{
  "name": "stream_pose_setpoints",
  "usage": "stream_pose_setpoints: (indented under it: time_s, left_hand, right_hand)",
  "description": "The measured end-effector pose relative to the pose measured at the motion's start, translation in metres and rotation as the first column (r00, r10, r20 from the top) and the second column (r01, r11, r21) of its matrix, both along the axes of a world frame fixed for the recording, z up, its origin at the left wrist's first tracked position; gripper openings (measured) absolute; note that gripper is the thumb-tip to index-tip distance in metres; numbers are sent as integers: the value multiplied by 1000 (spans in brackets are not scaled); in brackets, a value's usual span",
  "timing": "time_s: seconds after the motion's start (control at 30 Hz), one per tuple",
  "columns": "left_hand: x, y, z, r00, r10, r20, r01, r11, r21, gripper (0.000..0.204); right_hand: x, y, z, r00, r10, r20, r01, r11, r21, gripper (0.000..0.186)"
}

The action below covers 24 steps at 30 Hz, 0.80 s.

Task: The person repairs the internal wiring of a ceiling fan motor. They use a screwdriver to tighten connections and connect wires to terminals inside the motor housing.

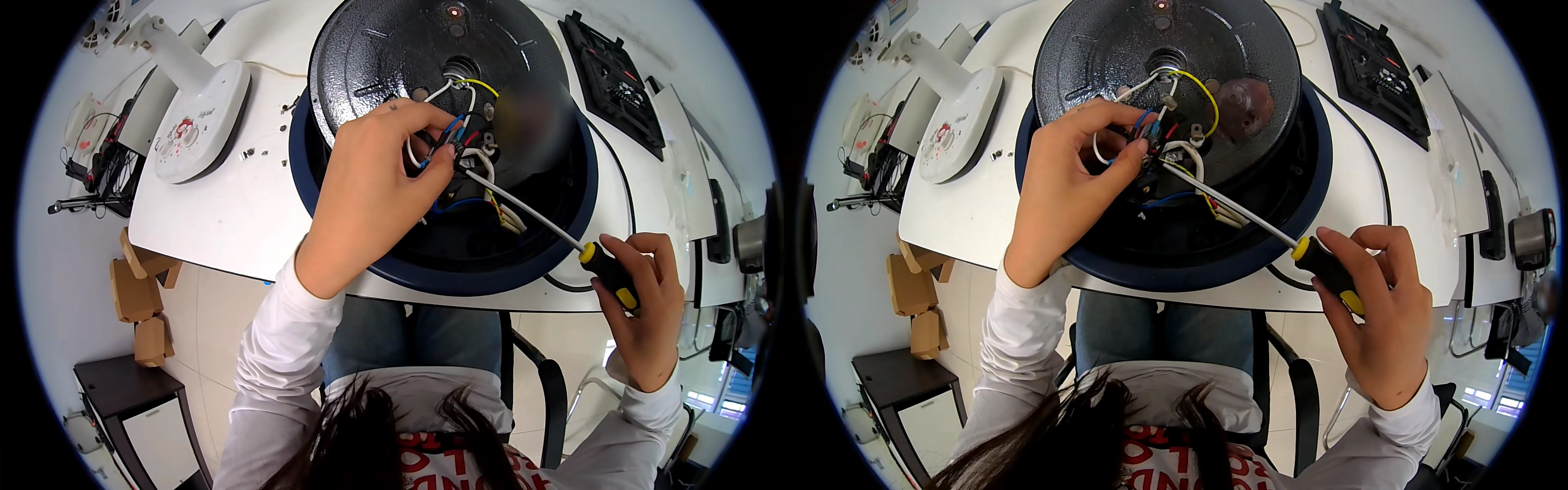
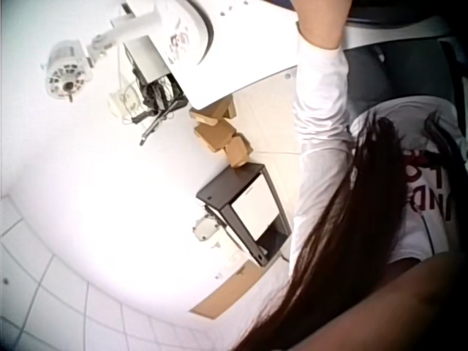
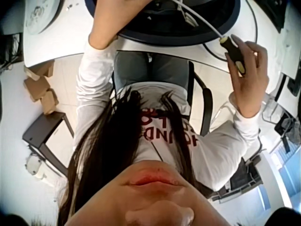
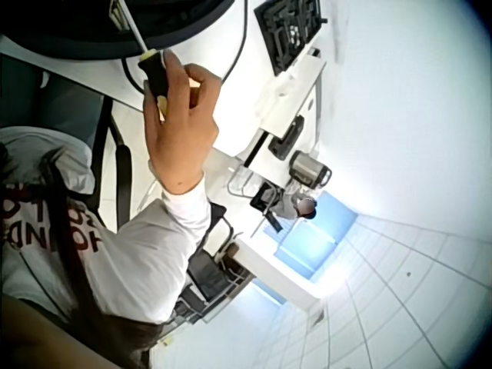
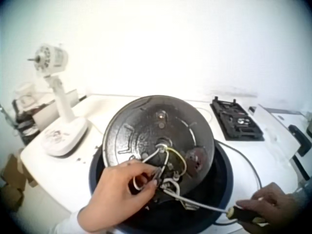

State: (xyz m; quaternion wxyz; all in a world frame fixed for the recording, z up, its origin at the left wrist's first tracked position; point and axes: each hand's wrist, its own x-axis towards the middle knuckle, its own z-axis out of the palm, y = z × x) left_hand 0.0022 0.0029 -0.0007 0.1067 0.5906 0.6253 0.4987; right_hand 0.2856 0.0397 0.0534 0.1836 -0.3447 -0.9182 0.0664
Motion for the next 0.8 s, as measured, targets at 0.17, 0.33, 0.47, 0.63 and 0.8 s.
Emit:
stream_pose_setpoints:
  time_s: [0.17, 0.33, 0.47, 0.63, 0.8]
  left_hand:
    - [1, -1, 3, 1000, -4, 19, 4, 1000, -5, 19]
    - [1, -1, 2, 1000, 2, 18, -2, 1000, 15, 19]
    - [2, 0, 3, 1000, 3, -3, -3, 1000, 19, 18]
    - [4, -2, 5, 999, 16, 32, -15, 999, -35, 18]
    - [3, -1, 3, 998, 10, 58, -7, 998, -58, 19]
  right_hand:
    - [7, 2, -2, 998, -53, -17, 53, 998, 36, 40]
    - [26, 9, -9, 988, -126, -84, 133, 988, 84, 36]
    - [48, 20, -26, 925, -280, -258, 288, 958, -7, 29]
    - [77, 40, -61, 886, -412, -214, 394, 911, -124, 22]
    - [76, 39, -78, 875, -470, -118, 460, 882, -98, 22]
